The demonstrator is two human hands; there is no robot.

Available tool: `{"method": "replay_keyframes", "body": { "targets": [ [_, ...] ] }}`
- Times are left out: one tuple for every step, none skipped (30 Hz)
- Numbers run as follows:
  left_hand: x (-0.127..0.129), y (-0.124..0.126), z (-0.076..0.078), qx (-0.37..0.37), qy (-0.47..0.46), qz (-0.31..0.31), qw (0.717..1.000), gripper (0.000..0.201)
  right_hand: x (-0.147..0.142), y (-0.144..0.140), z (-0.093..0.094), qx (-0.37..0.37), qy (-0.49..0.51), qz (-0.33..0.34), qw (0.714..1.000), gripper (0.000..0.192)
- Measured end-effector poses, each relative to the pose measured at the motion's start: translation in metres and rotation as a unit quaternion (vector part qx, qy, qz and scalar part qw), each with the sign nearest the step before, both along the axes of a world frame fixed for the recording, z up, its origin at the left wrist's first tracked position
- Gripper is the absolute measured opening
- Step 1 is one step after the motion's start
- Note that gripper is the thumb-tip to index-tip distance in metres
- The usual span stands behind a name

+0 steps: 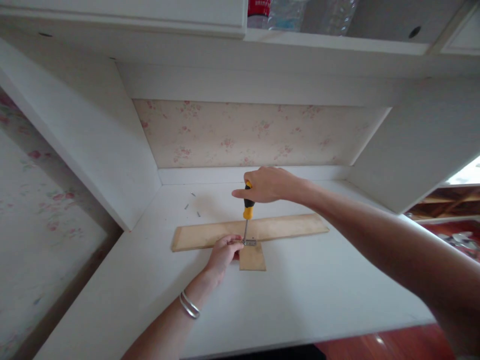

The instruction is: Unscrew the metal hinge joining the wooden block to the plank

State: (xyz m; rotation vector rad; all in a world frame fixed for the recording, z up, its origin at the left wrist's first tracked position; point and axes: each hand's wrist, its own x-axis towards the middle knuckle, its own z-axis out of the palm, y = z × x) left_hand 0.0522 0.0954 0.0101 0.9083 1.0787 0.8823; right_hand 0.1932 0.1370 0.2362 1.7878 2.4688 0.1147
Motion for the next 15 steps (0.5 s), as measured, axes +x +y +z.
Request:
{"method": "replay_keyframes", "body": {
  "targets": [
    [0.0, 0.0, 0.0, -0.002, -0.001, -0.002, 1.0, 0.032, -0.003, 0.003, 0.007, -0.024, -0.015, 0.009, 1.0, 0.053],
    [-0.001, 0.0, -0.001, -0.004, -0.002, -0.004, 1.0, 0.032, -0.007, 0.004, 0.013, -0.067, -0.022, 0.018, 0.997, 0.046],
    [-0.002, 0.0, -0.001, -0.005, -0.004, -0.006, 1.0, 0.031, -0.01, 0.006, 0.019, -0.123, -0.022, 0.023, 0.992, 0.041],
    [-0.002, 0.0, -0.002, -0.007, -0.005, -0.009, 1.0, 0.031, -0.013, 0.007, 0.024, -0.178, -0.02, 0.024, 0.984, 0.041],
    [-0.003, 0.0, -0.002, -0.007, -0.007, -0.011, 1.0, 0.03, -0.016, 0.008, 0.029, -0.222, -0.018, 0.018, 0.975, 0.044],
    [-0.003, 0.0, -0.001, -0.008, -0.009, -0.013, 1.0, 0.029, -0.018, 0.009, 0.032, -0.255, -0.02, 0.006, 0.967, 0.047],
    [-0.004, 0.0, -0.001, -0.007, -0.011, -0.013, 1.0, 0.029, -0.021, 0.01, 0.035, -0.272, -0.029, -0.01, 0.962, 0.048],
    [-0.004, 0.0, -0.001, -0.007, -0.012, -0.013, 1.0, 0.028, -0.023, 0.011, 0.037, -0.275, -0.044, -0.027, 0.96, 0.049],
    [-0.004, 0.0, -0.001, -0.006, -0.013, -0.014, 1.0, 0.028, -0.025, 0.012, 0.039, -0.272, -0.061, -0.04, 0.959, 0.051],
    [-0.004, 0.0, -0.001, -0.005, -0.013, -0.014, 1.0, 0.028, -0.027, 0.013, 0.04, -0.268, -0.077, -0.047, 0.959, 0.052],
    [-0.005, 0.0, -0.001, -0.004, -0.014, -0.014, 1.0, 0.028, -0.03, 0.013, 0.041, -0.267, -0.084, -0.045, 0.959, 0.049],
    [-0.005, 0.0, -0.001, -0.004, -0.016, -0.015, 1.0, 0.028, -0.031, 0.014, 0.042, -0.268, -0.078, -0.037, 0.96, 0.042],
    [-0.005, 0.0, -0.001, -0.004, -0.018, -0.016, 1.0, 0.028, -0.033, 0.014, 0.042, -0.273, -0.061, -0.028, 0.96, 0.035],
    [-0.005, 0.0, -0.001, -0.005, -0.022, -0.017, 1.0, 0.028, -0.035, 0.013, 0.043, -0.28, -0.037, -0.025, 0.959, 0.034],
    [-0.005, 0.0, -0.001, -0.006, -0.025, -0.017, 1.0, 0.028, -0.037, 0.013, 0.043, -0.284, -0.012, -0.032, 0.958, 0.037]
  ]
}}
